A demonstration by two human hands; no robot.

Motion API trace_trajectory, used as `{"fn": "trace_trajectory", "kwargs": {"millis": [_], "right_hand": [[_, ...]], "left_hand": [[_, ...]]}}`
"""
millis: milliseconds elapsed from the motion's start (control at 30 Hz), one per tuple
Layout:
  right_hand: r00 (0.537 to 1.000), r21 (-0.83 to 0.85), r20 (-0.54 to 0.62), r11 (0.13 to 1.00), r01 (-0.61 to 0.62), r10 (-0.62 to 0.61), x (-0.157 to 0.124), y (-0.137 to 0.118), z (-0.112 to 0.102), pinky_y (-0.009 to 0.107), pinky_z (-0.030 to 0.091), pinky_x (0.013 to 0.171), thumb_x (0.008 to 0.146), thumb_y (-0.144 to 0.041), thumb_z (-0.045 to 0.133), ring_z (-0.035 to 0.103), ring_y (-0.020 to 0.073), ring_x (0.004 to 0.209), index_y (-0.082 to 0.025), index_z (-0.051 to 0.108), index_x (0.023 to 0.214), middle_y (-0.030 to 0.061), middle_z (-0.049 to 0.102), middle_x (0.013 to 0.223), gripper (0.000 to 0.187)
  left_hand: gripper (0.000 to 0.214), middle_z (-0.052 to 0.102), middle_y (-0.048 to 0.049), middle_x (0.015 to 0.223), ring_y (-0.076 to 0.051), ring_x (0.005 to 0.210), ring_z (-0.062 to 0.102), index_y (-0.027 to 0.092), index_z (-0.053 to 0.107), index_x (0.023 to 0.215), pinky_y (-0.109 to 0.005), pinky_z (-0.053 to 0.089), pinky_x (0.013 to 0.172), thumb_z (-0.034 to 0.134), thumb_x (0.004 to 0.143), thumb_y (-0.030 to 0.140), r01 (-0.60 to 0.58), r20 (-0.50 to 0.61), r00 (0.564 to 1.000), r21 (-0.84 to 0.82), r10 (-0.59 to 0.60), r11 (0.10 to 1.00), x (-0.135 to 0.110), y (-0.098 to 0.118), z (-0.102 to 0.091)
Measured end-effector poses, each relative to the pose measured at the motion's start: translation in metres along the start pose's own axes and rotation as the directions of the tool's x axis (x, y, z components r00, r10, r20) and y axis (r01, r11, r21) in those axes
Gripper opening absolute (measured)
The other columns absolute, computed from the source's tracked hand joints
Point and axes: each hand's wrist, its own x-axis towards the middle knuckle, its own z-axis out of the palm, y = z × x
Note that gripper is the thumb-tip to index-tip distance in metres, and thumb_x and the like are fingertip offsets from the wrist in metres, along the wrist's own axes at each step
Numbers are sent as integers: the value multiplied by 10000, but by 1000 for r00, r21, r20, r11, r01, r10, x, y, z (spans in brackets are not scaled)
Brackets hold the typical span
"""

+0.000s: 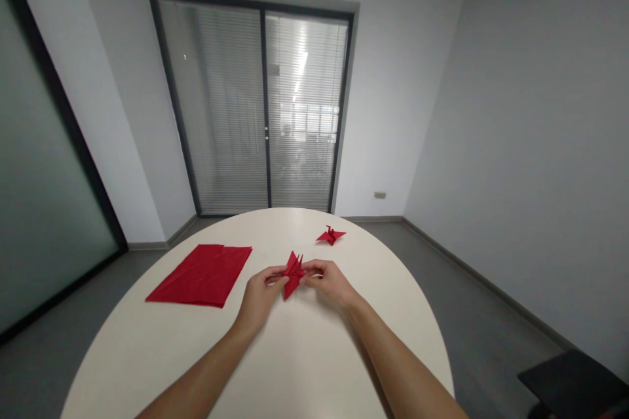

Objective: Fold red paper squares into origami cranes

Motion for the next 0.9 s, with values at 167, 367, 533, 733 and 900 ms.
{"fn": "trace_trajectory", "kwargs": {"millis": [167, 367, 533, 733, 900], "right_hand": [[999, -17, -50, 1000, -1, 0, 2, 4, 1, 392, 508, 820, 691, -364, 775, 670, 230, 841, -157, 761, 952, 95, 753, 922, 333], [998, -99, -62, 995, 2, -8, 2, 3, 2, 382, 510, 816, 742, -350, 733, 678, 239, 847, -154, 774, 973, 104, 760, 934, 305], [997, -191, -66, 981, 33, -46, -2, -3, 4, 364, 513, 806, 792, -375, 701, 679, 239, 867, -168, 776, 947, 99, 754, 932, 269], [995, -207, -86, 978, 26, -44, -3, -1, 7, 335, 502, 758, 821, -365, 679, 671, 209, 807, -151, 738, 886, 85, 737, 868, 232], [999, -38, -35, 999, 13, -15, -2, 1, 8, 320, 494, 739, 822, -424, 681, 656, 179, 743, -151, 684, 845, 57, 724, 803, 274]], "left_hand": [[263, 754, -106, 934, -244, 848, 701, 148, 732, 921, -368, 536, 824, 704, 719, 314, -36, -21, 999, 66, 37, 997, 1, -4, 0], [196, 717, -76, 865, -228, 833, 661, 167, 720, 847, -351, 512, 805, 670, 764, 337, -115, -15, 993, 160, 119, 980, 1, -8, -2], [224, 724, -87, 919, -230, 860, 665, 168, 698, 897, -335, 513, 777, 643, 797, 361, -80, 13, 997, 132, 79, 988, 0, -11, -1], [315, 740, -110, 899, -244, 832, 685, 153, 688, 900, -318, 529, 666, 672, 750, 430, 38, 9, 999, 73, -38, 997, 0, -6, 1], [372, 747, -107, 857, -233, 784, 691, 145, 682, 919, -293, 512, 612, 674, 735, 467, 133, 27, 991, 36, -134, 990, 0, -5, 2]]}}
